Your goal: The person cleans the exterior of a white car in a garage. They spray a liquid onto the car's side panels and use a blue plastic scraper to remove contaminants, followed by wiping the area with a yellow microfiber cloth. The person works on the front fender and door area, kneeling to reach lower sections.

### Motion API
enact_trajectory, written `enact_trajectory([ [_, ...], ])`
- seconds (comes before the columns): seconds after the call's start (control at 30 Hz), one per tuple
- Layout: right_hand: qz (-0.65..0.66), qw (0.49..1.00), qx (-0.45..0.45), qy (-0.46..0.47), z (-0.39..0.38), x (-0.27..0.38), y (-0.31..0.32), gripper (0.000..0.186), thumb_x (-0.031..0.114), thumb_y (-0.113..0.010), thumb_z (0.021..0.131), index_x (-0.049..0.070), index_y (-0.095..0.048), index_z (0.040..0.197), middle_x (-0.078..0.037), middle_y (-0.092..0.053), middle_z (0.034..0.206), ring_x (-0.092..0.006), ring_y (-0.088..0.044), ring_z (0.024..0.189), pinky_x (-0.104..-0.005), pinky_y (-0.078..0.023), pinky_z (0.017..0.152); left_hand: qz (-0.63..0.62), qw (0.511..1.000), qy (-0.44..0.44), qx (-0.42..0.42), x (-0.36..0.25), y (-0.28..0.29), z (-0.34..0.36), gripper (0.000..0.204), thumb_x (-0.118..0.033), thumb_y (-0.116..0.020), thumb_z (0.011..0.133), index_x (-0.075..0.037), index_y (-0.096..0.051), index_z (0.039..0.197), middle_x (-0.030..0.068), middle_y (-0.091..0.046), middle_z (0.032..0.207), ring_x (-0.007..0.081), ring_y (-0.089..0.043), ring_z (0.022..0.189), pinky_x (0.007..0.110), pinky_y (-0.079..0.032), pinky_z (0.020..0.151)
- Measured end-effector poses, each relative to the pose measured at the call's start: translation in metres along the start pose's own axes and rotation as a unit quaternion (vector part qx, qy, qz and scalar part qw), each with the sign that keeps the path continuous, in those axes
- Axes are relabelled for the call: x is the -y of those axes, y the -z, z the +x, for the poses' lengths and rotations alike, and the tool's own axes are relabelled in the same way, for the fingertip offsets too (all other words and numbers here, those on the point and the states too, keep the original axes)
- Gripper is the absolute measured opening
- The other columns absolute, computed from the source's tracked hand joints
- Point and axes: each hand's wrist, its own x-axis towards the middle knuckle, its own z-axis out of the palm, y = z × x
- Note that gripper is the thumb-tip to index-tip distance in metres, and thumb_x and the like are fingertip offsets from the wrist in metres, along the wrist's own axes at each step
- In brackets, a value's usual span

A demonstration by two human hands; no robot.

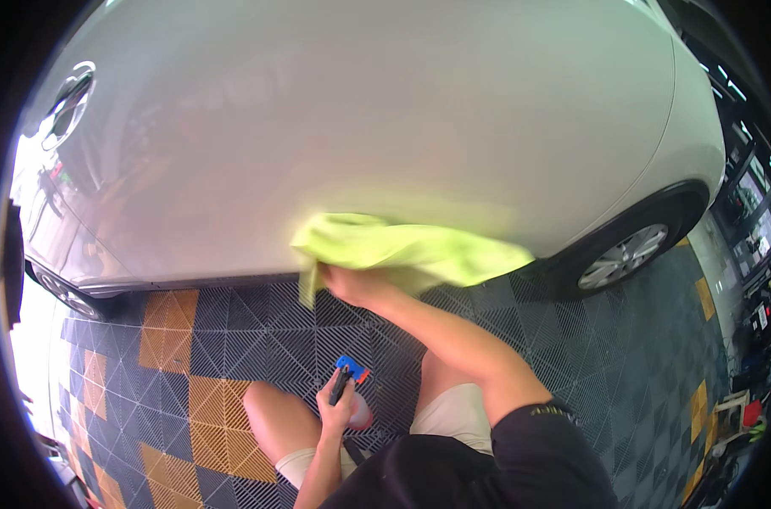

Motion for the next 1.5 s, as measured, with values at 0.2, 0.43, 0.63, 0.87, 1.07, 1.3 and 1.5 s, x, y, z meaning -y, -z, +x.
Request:
enact_trajectory([
  [0.2, -0.113, 0.966, 0.052, 0.225, -0.009, -0.016, -0.001, 0.052, 0.045, -0.07, 0.098, 0.015, -0.064, 0.139, -0.008, -0.066, 0.135, -0.0295, -0.062, 0.123, -0.0456, -0.052, 0.106, 0.058, 0.997, 0.02, 0.052, -0.023, -0.014, -0.013, 0.044, -0.014, -0.078, 0.093, 0.011, -0.07, 0.128, 0.0261, -0.073, 0.131, 0.021, -0.071, 0.119, 0.033, -0.053, 0.104],
  [0.43, 0.378, 0.884, 0.027, -0.273, -0.091, -0.135, 0.167, 0.069, 0.045, -0.062, 0.105, 0.01, -0.043, 0.161, -0.015, -0.055, 0.153, -0.0275, -0.048, 0.146, -0.0416, -0.037, 0.125, -0.03, 0.995, 0.093, -0.006, -0.015, -0.024, 0.0, 0.044, -0.013, -0.077, 0.095, 0.008, -0.07, 0.133, 0.0061, -0.077, 0.1, 0.0085, -0.067, 0.086, 0.024, -0.053, 0.079],
  [0.63, 0.192, 0.919, -0.29, -0.186, -0.037, -0.186, 0.3, 0.062, 0.039, -0.054, 0.111, 0.008, -0.039, 0.162, -0.014, -0.047, 0.161, -0.0297, -0.044, 0.149, -0.0428, -0.037, 0.126, -0.061, 0.994, 0.092, -0.011, -0.031, -0.018, -0.002, 0.042, -0.013, -0.073, 0.099, 0.001, -0.07, 0.138, -0.0101, -0.053, 0.071, -0.0004, -0.044, 0.061, 0.021, -0.033, 0.055],
  [0.87, -0.135, 0.937, -0.302, -0.11, 0.07, -0.166, 0.218, 0.06, 0.037, -0.055, 0.109, 0.006, -0.041, 0.159, -0.017, -0.049, 0.158, -0.0329, -0.044, 0.148, -0.0452, -0.036, 0.125, -0.029, 0.994, 0.099, -0.035, -0.02, 0.001, -0.001, 0.036, -0.009, -0.075, 0.094, 0.008, -0.073, 0.126, 0.0264, -0.07, 0.138, 0.0238, -0.066, 0.13, 0.035, -0.048, 0.112],
  [1.07, -0.109, 0.973, -0.194, 0.054, 0.148, -0.019, 0.047, 0.059, 0.036, -0.055, 0.108, 0.005, -0.043, 0.157, -0.018, -0.05, 0.156, -0.0356, -0.045, 0.146, -0.0473, -0.035, 0.124, -0.045, 0.994, 0.091, -0.033, -0.007, 0.003, 0.013, 0.037, -0.009, -0.075, 0.094, 0.005, -0.073, 0.128, 0.0221, -0.069, 0.13, 0.022, -0.064, 0.122, 0.034, -0.048, 0.104],
  [1.3, -0.041, 0.983, -0.06, 0.169, 0.146, 0.025, -0.043, 0.058, 0.035, -0.056, 0.107, 0.003, -0.046, 0.154, -0.021, -0.051, 0.154, -0.0387, -0.045, 0.144, -0.0497, -0.035, 0.124, 0.028, 0.999, -0.019, -0.009, 0.009, -0.01, 0.009, 0.042, -0.01, -0.073, 0.096, 0.003, -0.071, 0.135, -0.0007, -0.061, 0.084, 0.0059, -0.052, 0.074, 0.024, -0.042, 0.066],
  [1.5, -0.024, 0.978, 0.043, 0.201, 0.114, -0.014, -0.026, 0.056, 0.034, -0.057, 0.106, 0.001, -0.048, 0.151, -0.023, -0.052, 0.152, -0.0415, -0.046, 0.143, -0.0518, -0.034, 0.123, 0.037, 0.998, 0.047, -0.011, -0.028, -0.03, 0.003, 0.035, -0.007, -0.074, 0.092, 0.008, -0.074, 0.124, 0.0256, -0.073, 0.133, 0.0261, -0.073, 0.12, 0.034, -0.053, 0.105],
])
